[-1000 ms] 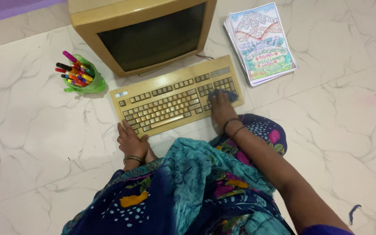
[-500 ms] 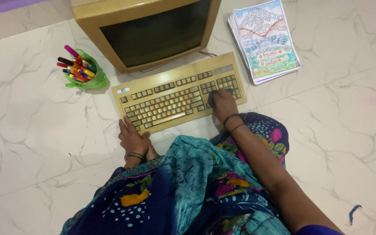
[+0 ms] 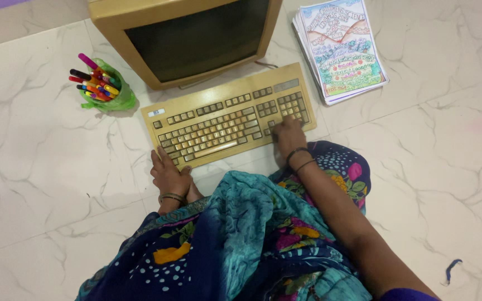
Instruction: The person sits on the floor and wipes the screen and casing of an old beige CRT monitor with a blue cloth. They then wipe the keys and surface of the attached keyboard. Finally, they pick up a stack of papers and place a book on top of the keyboard.
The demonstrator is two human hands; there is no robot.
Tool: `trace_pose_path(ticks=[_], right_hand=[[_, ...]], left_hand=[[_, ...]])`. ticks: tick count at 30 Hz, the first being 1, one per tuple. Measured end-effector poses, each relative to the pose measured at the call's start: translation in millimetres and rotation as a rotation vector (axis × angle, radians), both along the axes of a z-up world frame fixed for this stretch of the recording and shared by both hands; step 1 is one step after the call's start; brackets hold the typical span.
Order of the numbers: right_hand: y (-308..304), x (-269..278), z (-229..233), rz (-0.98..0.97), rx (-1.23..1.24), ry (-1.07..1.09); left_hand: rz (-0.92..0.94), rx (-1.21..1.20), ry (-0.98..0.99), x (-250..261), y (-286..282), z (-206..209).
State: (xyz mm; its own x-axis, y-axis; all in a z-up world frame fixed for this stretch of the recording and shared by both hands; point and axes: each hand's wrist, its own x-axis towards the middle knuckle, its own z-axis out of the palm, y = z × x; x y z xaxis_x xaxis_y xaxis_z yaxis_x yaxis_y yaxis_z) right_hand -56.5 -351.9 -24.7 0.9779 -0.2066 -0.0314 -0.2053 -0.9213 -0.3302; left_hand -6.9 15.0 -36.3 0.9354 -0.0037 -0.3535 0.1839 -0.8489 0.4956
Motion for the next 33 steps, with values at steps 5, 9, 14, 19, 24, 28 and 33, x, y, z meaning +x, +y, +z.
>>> trace_pose_path(ticks=[5,9,14,19,24,28,33], right_hand=[[-22,20,4,-0.122,0.104,-0.132],[-26,42,-2,0.013,0.146,-0.325],[18,50,-10,0.325,-0.178,-0.221],[26,50,-2,0.269,-0.038,-0.192],[37,54,-5,0.22,0.012,-0.218],[63,56,-16,0.255,0.016,-0.277],[101,62,-22,0.331,0.048,-0.248]], left_hand=[[0.008,0.039,0.056,3,-2,3],[0.009,0.029,0.039,1,-2,3],[0.011,0.032,0.031,2,-3,4],[0.012,0.057,0.05,1,-2,2],[0.017,0.041,0.027,1,-2,3],[0.021,0.033,0.012,2,-2,1],[0.016,0.016,-0.02,0,0,-4]])
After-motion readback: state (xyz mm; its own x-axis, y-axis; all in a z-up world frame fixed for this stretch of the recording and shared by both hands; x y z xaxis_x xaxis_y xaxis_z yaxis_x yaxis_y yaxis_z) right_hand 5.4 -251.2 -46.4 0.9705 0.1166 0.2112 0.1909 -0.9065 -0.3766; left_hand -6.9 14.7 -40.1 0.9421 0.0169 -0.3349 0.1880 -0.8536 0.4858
